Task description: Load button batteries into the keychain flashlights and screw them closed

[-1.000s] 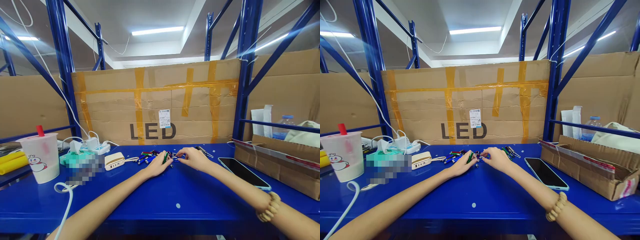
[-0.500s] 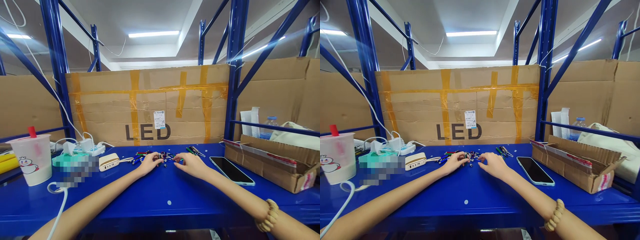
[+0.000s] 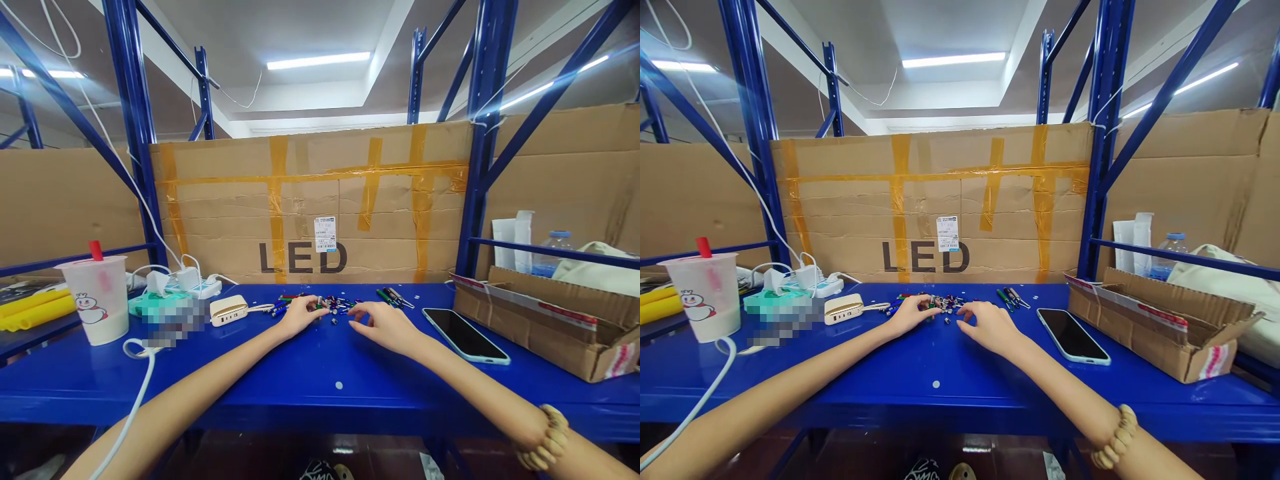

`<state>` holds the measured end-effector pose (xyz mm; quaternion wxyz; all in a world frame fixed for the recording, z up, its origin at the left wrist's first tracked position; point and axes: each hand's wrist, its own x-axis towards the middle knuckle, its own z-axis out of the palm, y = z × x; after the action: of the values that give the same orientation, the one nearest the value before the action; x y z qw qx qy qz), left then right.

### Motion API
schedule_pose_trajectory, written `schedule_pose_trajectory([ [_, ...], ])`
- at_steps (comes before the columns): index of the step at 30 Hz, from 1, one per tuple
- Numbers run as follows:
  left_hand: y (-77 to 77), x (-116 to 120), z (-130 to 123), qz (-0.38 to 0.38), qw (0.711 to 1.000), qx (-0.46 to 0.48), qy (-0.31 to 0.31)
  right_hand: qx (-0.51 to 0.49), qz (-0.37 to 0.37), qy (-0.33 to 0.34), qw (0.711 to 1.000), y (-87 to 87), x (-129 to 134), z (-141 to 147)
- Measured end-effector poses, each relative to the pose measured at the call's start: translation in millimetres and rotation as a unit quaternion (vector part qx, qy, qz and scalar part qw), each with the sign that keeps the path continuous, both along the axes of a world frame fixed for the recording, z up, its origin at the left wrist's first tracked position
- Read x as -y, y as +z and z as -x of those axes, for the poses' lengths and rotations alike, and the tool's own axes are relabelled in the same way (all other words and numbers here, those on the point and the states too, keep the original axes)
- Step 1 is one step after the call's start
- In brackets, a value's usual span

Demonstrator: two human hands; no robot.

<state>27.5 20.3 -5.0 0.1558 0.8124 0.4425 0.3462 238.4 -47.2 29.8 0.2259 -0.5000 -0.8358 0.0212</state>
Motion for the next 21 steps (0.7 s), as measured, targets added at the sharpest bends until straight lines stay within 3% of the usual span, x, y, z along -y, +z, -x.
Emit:
schedule_pose_trajectory([
  [9, -7.4, 2, 11, -0.007, 0.987, -0.15, 0.054, -0.017, 0.015, -0.014, 1.0, -5.4, 6, -16],
  [16, -6.9, 8, 6, -0.012, 0.979, -0.179, 0.098, -0.034, 0.021, 0.004, 0.999, -13.2, 11, -23],
  [19, 4.4, 27, 3, -0.046, 0.978, -0.148, 0.138, -0.072, -0.009, 0.017, 0.997, -8.9, 16, -28],
  [21, 13.6, 55, -3, -0.074, 0.976, -0.115, 0.167, -0.125, -0.044, 0.037, 0.99, -0.5, 27, -30],
])
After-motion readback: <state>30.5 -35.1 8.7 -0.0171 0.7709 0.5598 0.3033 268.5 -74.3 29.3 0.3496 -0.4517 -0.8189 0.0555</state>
